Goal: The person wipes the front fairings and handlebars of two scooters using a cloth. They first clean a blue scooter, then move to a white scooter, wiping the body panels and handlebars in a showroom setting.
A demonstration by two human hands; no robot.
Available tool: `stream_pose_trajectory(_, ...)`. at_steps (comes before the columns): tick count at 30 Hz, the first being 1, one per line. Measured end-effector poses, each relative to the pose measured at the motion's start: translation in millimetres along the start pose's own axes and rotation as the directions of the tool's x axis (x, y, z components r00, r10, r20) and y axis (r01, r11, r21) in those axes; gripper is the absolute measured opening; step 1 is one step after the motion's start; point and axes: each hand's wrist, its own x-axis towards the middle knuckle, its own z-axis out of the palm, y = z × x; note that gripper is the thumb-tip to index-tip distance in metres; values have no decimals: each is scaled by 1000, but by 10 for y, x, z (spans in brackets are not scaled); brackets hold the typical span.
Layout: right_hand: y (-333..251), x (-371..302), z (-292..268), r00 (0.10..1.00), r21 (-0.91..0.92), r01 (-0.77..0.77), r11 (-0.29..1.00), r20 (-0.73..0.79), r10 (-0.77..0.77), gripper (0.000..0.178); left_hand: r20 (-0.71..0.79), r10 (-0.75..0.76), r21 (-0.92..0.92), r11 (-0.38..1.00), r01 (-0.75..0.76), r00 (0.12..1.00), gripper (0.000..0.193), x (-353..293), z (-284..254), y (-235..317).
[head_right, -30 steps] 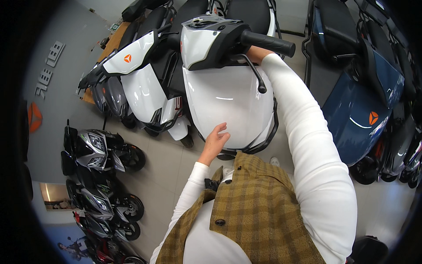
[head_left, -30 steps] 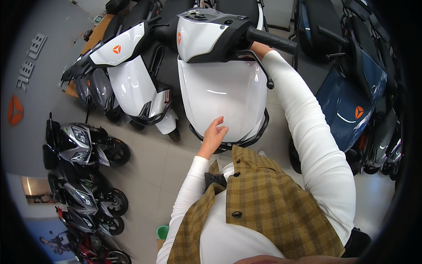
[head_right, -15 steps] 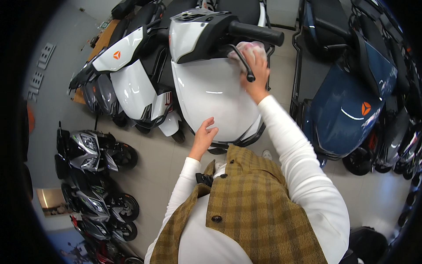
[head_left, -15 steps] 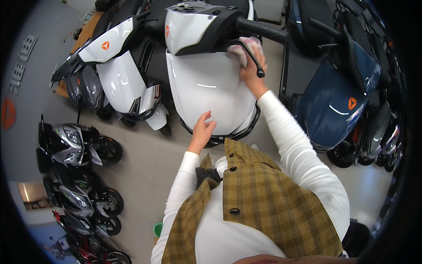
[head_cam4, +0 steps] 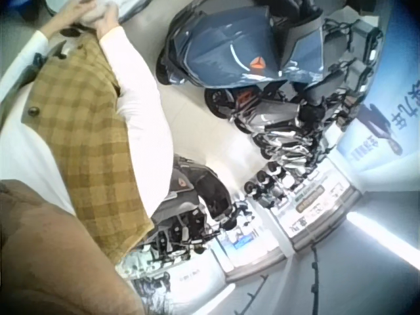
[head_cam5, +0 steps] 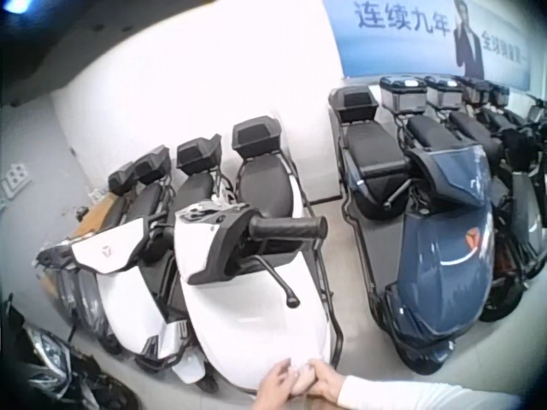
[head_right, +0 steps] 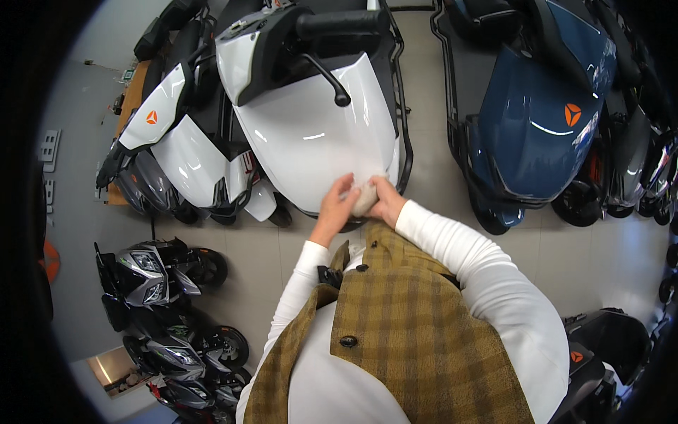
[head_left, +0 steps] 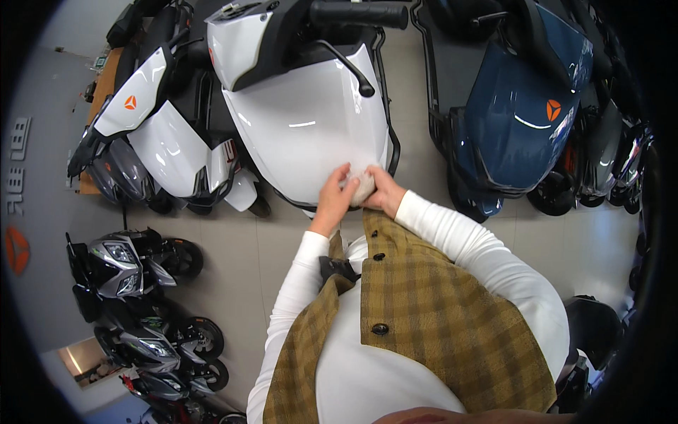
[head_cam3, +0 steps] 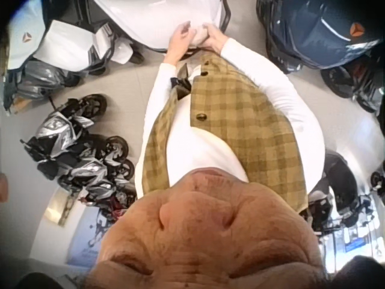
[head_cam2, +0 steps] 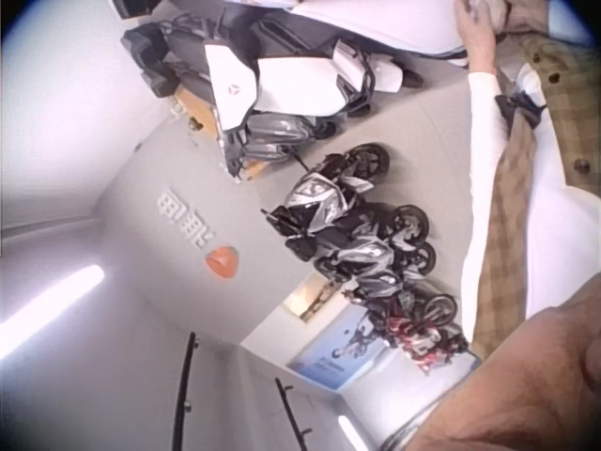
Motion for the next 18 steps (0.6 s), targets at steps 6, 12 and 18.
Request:
stream_pose_trajectory(6,-765,-727,516,744,14,643,765,222,-630,43,-257,76,-232,963,-138,963,49,21,-317,100)
stream_pose_trajectory(12,-1213,-373,448,449,-476,805,354,100,-888,48,-241,-47,-233,972,-11,970,54,-149,-247,-26)
stream_pose_trajectory(18,-617,384,-21,500,-698,617,364,-10,-866,62,-163,-128,-217,972,91,978,59,-262,62,-319)
